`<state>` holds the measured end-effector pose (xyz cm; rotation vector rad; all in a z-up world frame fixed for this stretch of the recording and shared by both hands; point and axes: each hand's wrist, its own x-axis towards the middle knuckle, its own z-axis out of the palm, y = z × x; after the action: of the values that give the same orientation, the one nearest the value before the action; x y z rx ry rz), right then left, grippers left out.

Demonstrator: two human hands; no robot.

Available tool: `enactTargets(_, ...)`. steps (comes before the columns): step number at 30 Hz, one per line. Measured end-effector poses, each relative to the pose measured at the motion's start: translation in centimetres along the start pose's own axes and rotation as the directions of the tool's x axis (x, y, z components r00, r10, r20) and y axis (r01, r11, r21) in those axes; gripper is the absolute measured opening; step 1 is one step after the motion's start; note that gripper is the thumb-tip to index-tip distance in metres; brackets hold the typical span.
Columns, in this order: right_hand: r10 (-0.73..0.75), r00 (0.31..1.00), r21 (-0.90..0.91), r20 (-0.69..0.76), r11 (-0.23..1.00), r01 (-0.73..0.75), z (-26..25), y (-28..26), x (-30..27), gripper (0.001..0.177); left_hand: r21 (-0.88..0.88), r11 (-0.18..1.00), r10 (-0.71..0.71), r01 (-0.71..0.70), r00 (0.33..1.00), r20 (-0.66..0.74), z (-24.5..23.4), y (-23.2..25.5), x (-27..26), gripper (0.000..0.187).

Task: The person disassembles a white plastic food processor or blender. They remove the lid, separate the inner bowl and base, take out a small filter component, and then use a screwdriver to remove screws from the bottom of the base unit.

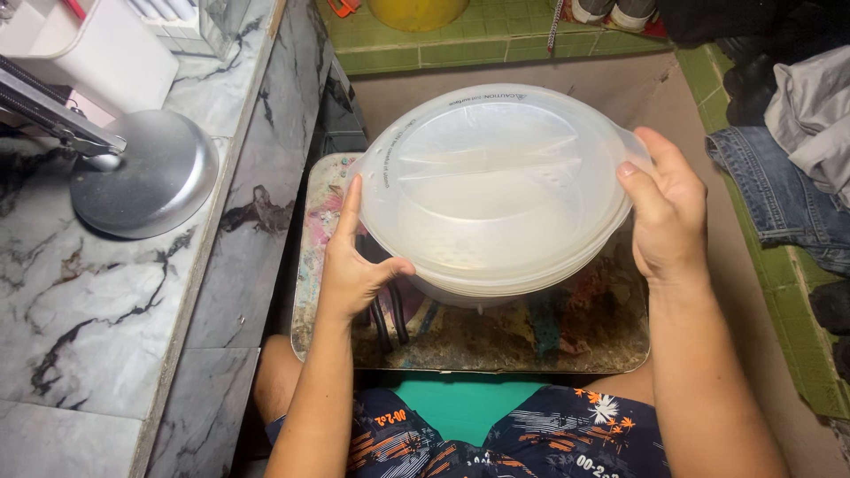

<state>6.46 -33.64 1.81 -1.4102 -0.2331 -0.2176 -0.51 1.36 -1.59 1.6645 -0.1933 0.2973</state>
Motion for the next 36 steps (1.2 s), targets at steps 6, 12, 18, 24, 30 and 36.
enactTargets(6, 0.097, 0.990, -0.423, -0.098, 0.897, -0.130, -0.7, 1.8, -0.2, 0.057, 0.142, 0.990, 0.006, -0.009, 1.000, 0.023, -0.4, 0.5, 0.0, 0.127)
enactTargets(12, 0.078, 0.995, -0.382, -0.067, 0.919, -0.098, -0.2, 1.7, -0.2, 0.057, 0.206, 0.979, 0.003, -0.011, 0.999, 0.040, -0.5, 0.9, 0.1, 0.120)
enactTargets(18, -0.145, 0.911, -0.813, 0.386, 0.413, 0.411, 3.2, -1.0, -0.2, 0.050, 0.197, 0.980, -0.034, 0.034, 0.999, -0.003, 0.1, 0.8, 0.2, 0.123)
enactTargets(24, -0.054, 0.892, -0.786, 0.448, 0.452, 0.422, 6.9, -2.3, 1.5, 0.040, 0.101, 0.992, 0.074, -0.078, 0.996, 0.042, 0.5, 0.7, -0.4, 0.124)
enactTargets(30, -0.226, 0.907, -0.744, 0.356, 0.519, 0.421, 4.2, -1.5, 1.4, 0.054, -0.018, 0.993, 0.112, -0.115, 0.987, -0.117, 0.6, -0.3, -0.1, 0.114)
enactTargets(36, 0.100, 0.992, -0.603, -0.079, 0.787, -0.128, -0.9, 0.4, -0.5, 0.060, -0.245, 0.967, -0.088, 0.071, 0.994, -0.060, -0.1, -1.0, 0.9, 0.083)
